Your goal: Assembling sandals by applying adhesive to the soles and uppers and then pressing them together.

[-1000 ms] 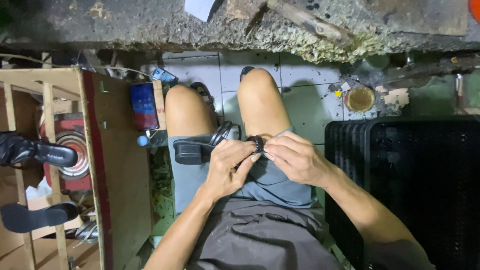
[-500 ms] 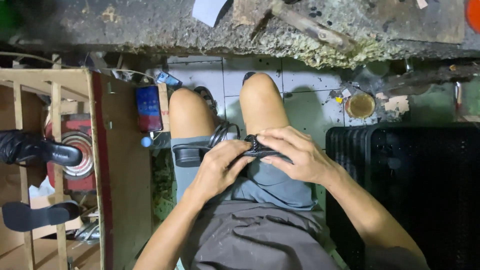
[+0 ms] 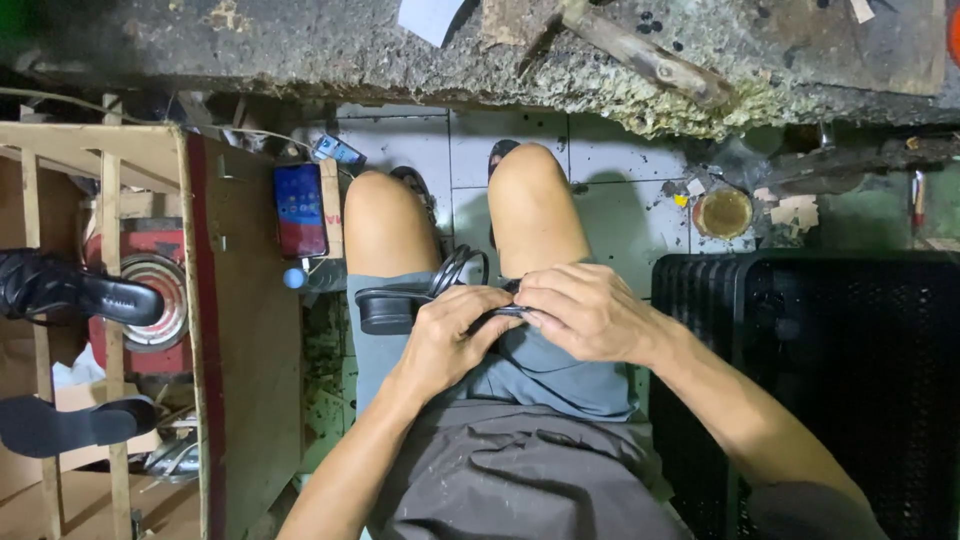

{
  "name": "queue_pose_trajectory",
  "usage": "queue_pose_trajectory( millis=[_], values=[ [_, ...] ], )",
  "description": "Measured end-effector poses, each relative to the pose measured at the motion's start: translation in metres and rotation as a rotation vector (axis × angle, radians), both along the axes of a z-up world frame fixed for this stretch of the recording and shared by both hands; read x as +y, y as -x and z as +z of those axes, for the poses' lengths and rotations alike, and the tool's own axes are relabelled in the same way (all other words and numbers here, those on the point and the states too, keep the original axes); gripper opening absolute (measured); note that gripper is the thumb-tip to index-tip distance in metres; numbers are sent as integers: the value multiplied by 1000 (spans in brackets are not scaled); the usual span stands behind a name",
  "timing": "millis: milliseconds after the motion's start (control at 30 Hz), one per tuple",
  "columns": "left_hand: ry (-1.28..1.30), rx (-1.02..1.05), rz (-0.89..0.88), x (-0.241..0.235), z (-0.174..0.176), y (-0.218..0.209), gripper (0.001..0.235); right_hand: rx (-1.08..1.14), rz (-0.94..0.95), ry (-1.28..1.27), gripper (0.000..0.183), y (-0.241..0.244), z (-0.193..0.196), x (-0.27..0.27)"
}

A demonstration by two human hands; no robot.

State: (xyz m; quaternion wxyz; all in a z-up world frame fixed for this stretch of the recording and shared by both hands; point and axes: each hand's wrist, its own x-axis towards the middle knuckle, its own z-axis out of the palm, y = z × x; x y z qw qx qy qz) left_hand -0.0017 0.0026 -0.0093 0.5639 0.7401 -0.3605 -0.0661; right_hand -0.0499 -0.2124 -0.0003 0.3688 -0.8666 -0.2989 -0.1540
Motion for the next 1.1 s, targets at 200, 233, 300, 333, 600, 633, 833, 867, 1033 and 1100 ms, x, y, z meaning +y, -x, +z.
queue_pose_trajectory(
  millis=[200,233,300,333,600,633,833,867,1033,1100],
  values=[
    [46,-52,35,-1,-3,7,11,36,-107,-15,18,14,-51,15],
    [48,-72,44,-2,0,7,12,5,-115,-1,17,12,-43,16],
    [49,-103,59,0,9,4,12,-38,-117,11,17,-1,-11,13],
    [74,-85,82,1,15,3,9,-38,-115,-10,20,-6,14,8],
    [149,-105,119,-15,9,-11,14,-32,-37,-159,16,-20,11,-21],
    [117,-131,115,-17,7,-11,20,-55,-52,-167,16,-19,9,-21],
    [-4,-267,35,-24,24,-16,18,-53,-19,-110,11,-18,22,-20],
    [20,-233,26,-26,26,-18,18,-43,-3,-79,10,-19,27,-21],
    [19,-112,33,-26,22,-16,17,-11,-3,-72,11,-16,17,-22],
    [20,-80,44,-26,13,-12,16,4,8,-72,13,-16,5,-23]
  ],
)
